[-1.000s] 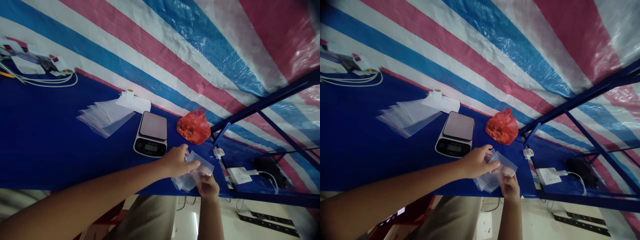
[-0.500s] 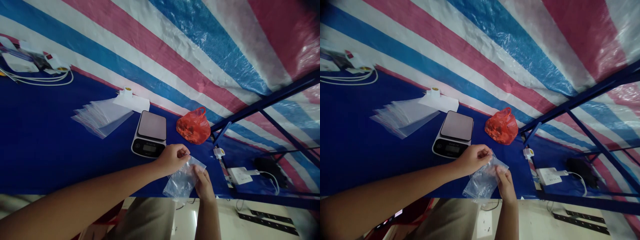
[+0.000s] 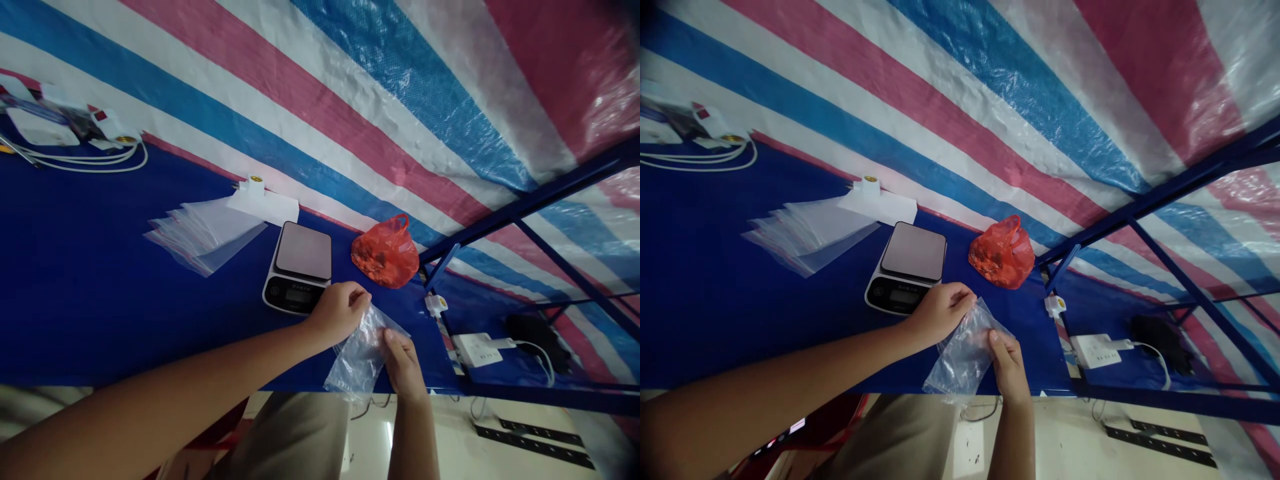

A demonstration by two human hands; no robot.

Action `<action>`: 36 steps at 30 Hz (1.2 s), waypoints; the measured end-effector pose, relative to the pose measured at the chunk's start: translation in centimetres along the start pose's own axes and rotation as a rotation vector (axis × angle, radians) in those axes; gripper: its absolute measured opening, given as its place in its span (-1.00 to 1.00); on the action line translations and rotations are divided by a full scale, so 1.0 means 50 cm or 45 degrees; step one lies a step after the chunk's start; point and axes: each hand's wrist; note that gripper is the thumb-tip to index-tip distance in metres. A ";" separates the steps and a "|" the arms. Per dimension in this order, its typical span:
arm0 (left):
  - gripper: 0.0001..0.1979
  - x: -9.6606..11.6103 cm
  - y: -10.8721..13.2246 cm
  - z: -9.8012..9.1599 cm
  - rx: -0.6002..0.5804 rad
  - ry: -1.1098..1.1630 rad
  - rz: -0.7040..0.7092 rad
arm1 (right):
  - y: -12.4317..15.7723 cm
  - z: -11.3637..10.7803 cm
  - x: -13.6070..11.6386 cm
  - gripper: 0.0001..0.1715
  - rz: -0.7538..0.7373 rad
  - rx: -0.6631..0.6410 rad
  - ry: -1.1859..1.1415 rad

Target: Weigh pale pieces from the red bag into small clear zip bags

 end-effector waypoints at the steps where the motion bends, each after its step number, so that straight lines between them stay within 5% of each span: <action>1: -0.80 0.001 -0.001 -0.001 0.038 -0.015 0.026 | 0.000 0.003 -0.002 -0.65 0.001 0.039 -0.030; 8: -0.84 0.048 0.005 -0.040 0.114 -0.182 0.366 | -0.019 0.026 -0.032 -0.55 0.149 0.404 -0.163; 13: -0.86 0.068 0.068 -0.061 0.140 -0.362 0.454 | -0.003 0.027 -0.037 -0.62 0.138 0.499 -0.149; 19: -0.70 -0.008 0.184 -0.001 -0.152 -1.027 0.581 | 0.018 0.046 -0.019 -0.62 0.157 0.399 -0.101; 24: -0.74 -0.078 0.209 0.034 -0.156 -1.340 0.586 | 0.008 0.047 -0.016 -0.48 0.136 0.362 0.079; 31: -0.56 -0.080 0.232 0.023 -0.138 -1.487 0.555 | 0.043 0.018 -0.051 -0.16 -0.226 0.863 0.538; 36: -0.59 -0.092 0.251 0.029 -0.056 -1.595 0.584 | 0.107 0.068 -0.027 -0.32 -0.192 0.790 1.023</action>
Point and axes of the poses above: each hand's wrist, its own y-axis away from the middle knuckle, its own z-axis out of the palm, x = y × z, and after that the axes turned 10 degrees about -x, right-handed
